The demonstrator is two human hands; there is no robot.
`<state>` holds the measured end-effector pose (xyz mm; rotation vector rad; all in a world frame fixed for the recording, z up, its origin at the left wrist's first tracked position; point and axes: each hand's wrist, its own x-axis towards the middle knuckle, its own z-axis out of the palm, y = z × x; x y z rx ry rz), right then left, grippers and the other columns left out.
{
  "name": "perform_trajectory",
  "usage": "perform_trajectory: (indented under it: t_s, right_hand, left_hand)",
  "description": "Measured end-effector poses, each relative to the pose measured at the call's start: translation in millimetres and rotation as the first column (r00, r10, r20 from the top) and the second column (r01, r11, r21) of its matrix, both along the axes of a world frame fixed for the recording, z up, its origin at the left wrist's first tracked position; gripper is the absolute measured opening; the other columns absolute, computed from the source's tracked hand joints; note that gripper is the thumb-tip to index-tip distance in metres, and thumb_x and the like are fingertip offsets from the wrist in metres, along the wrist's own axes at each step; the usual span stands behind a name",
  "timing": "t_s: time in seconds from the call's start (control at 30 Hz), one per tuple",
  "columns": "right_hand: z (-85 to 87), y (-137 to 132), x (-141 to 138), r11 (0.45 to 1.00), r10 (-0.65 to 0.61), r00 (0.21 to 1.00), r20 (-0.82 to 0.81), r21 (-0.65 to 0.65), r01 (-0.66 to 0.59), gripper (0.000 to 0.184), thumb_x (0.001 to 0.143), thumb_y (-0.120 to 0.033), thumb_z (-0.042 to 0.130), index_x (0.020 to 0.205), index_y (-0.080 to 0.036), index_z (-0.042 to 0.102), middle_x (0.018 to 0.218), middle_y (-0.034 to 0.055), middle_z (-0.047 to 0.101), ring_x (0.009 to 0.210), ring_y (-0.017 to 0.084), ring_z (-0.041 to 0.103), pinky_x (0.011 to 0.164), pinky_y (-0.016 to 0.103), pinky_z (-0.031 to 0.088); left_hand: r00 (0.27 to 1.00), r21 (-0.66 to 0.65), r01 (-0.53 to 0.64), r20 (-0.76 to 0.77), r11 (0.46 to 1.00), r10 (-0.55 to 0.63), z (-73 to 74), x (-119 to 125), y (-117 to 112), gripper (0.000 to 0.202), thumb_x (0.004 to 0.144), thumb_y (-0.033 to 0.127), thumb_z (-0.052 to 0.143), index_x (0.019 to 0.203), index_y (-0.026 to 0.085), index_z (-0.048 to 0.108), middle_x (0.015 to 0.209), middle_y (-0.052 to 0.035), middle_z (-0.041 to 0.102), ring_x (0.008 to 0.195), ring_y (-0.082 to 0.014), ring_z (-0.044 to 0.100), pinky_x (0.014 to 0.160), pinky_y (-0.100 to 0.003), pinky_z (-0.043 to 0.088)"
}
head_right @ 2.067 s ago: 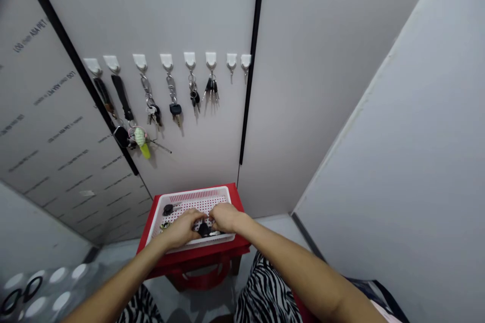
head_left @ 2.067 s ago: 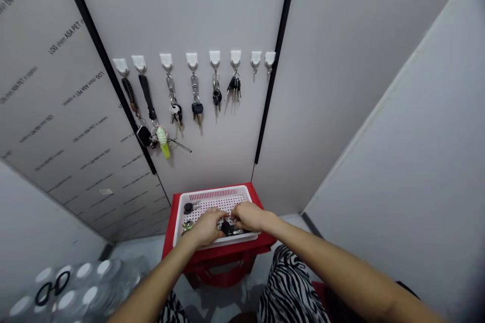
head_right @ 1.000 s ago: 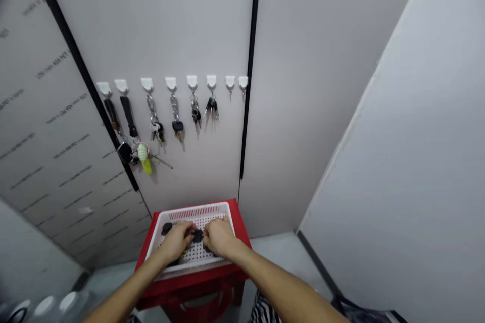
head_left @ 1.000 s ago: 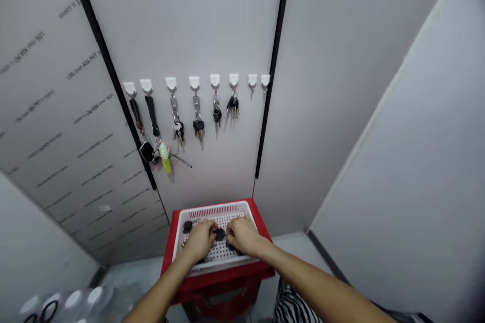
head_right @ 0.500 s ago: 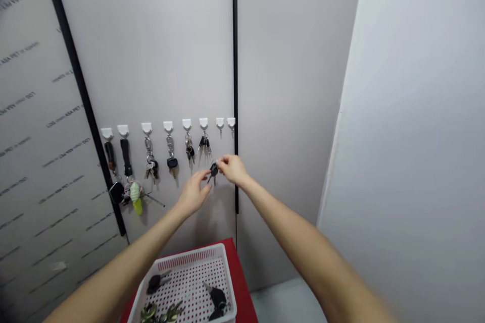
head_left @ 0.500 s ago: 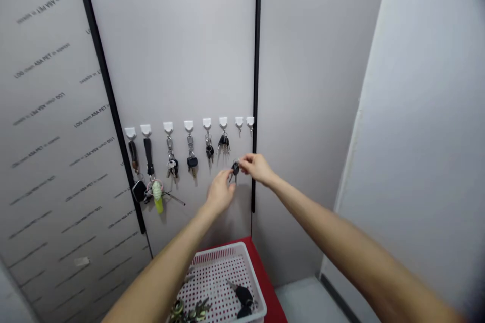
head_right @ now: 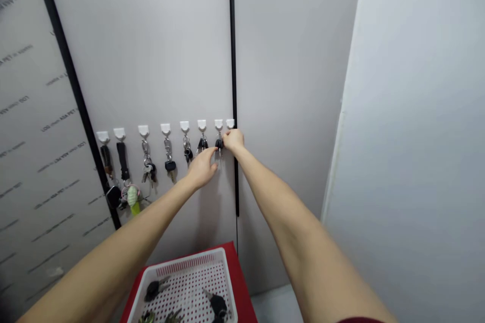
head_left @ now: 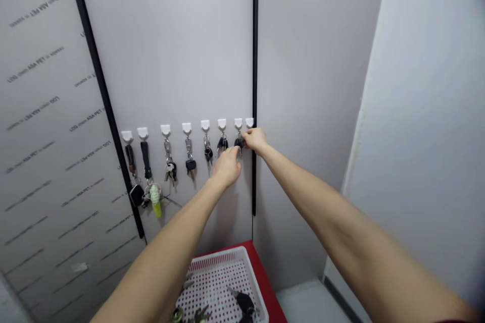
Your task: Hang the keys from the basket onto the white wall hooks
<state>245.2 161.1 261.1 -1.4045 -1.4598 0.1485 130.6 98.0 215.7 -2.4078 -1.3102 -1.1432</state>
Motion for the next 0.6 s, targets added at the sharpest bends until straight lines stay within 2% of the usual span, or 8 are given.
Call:
perform_trajectory:
  t_s: [0.07,0.17,0.27,0.3,0.37,0.4,0.47,0.6]
  right_hand:
    - [-10.3,-5.2,3.0,0.997,-0.066,0.998,0.010,0.043,0.066,0.018,0.062,-0.022,0.045,0.070,-0.012,0.056,0.065,0.0042,0.058,0.063,0.011,0.053,0.060,0.022,0.039]
    - [-43.1,-25.8,5.6,0.985,-0.125,0.991,0.055,0.131,0.117,0.026,0.064,-0.020,0.041,0.084,-0.012,0.054,0.073,0.0042,0.057,0.068,0.011,0.051,0.064,0.023,0.038]
    - [-99.8,-61.8,-0.2,0.995,0.095,0.956,0.276,0.009,-0.101,0.027,0.063,-0.014,0.039,0.086,-0.011,0.054,0.074,0.0045,0.058,0.066,0.010,0.051,0.063,0.021,0.037]
    - [-122.3,-76.4,-4.2,0.969,0.245,0.898,0.366,-0.115,-0.218,0.026,0.061,-0.012,0.040,0.083,-0.011,0.055,0.073,0.0044,0.058,0.065,0.009,0.050,0.062,0.020,0.037]
    - [-166.9,-104.6,-13.3,0.809,0.579,0.666,0.471,-0.432,-0.398,0.024,0.059,-0.012,0.043,0.078,-0.014,0.058,0.070,0.0028,0.059,0.063,0.010,0.051,0.060,0.019,0.036]
    - [-187.0,-116.7,-17.8,0.716,0.693,0.534,0.485,-0.549,-0.431,0.023,0.058,-0.014,0.046,0.077,-0.016,0.059,0.071,0.0024,0.060,0.065,0.010,0.051,0.061,0.019,0.036]
    - [-218.3,-134.1,-25.1,0.627,0.778,0.361,0.515,-0.677,-0.385,0.022,0.055,-0.020,0.052,0.075,-0.019,0.059,0.072,0.0019,0.060,0.070,0.013,0.051,0.065,0.022,0.034]
    - [-242.8,-146.9,-32.8,0.640,0.769,0.190,0.611,-0.740,-0.208,0.017,0.050,-0.025,0.055,0.066,-0.020,0.060,0.067,0.0038,0.060,0.073,0.018,0.050,0.072,0.032,0.028]
  left_hand:
    - [0.999,-0.038,0.043,0.023,0.998,-0.042,-20.3,-7.9,-5.1,0.040,0.063,0.012,0.040,0.103,0.015,0.038,0.104,-0.0067,0.045,0.092,-0.0157,0.043,0.079,-0.028,0.035]
    - [0.995,-0.153,0.089,0.060,0.984,-0.081,-70.4,-28.8,-19.1,0.040,0.063,0.012,0.040,0.102,0.014,0.039,0.100,-0.0062,0.047,0.088,-0.0135,0.045,0.079,-0.027,0.035]
    - [0.996,-0.337,0.085,0.045,0.938,-0.074,-132.6,-54.0,-41.1,0.037,0.062,0.012,0.040,0.099,0.015,0.042,0.095,-0.0053,0.049,0.084,-0.0130,0.046,0.077,-0.027,0.036]
    - [0.997,-0.407,0.073,0.024,0.910,-0.069,-152.4,-61.3,-49.6,0.036,0.062,0.012,0.040,0.098,0.015,0.044,0.093,-0.0051,0.050,0.082,-0.0132,0.047,0.076,-0.027,0.036]
    - [0.997,-0.534,0.053,-0.018,0.844,-0.074,-186.3,-72.1,-66.4,0.033,0.062,0.012,0.040,0.094,0.016,0.047,0.090,-0.0046,0.052,0.081,-0.0136,0.047,0.075,-0.027,0.036]
    - [0.995,-0.583,0.053,-0.034,0.811,-0.089,-199.5,-75.3,-73.9,0.032,0.061,0.012,0.040,0.092,0.017,0.049,0.089,-0.0042,0.053,0.081,-0.0137,0.048,0.075,-0.027,0.036]
    - [0.989,-0.649,0.073,-0.049,0.758,-0.137,-218.1,-77.8,-86.3,0.031,0.060,0.012,0.040,0.089,0.018,0.051,0.088,-0.0032,0.054,0.082,-0.0136,0.048,0.075,-0.026,0.035]
    - [0.986,-0.704,0.079,-0.048,0.706,-0.159,-231.0,-73.1,-100.6,0.030,0.059,0.014,0.042,0.086,0.018,0.053,0.087,-0.0029,0.055,0.081,-0.0138,0.048,0.075,-0.024,0.034]
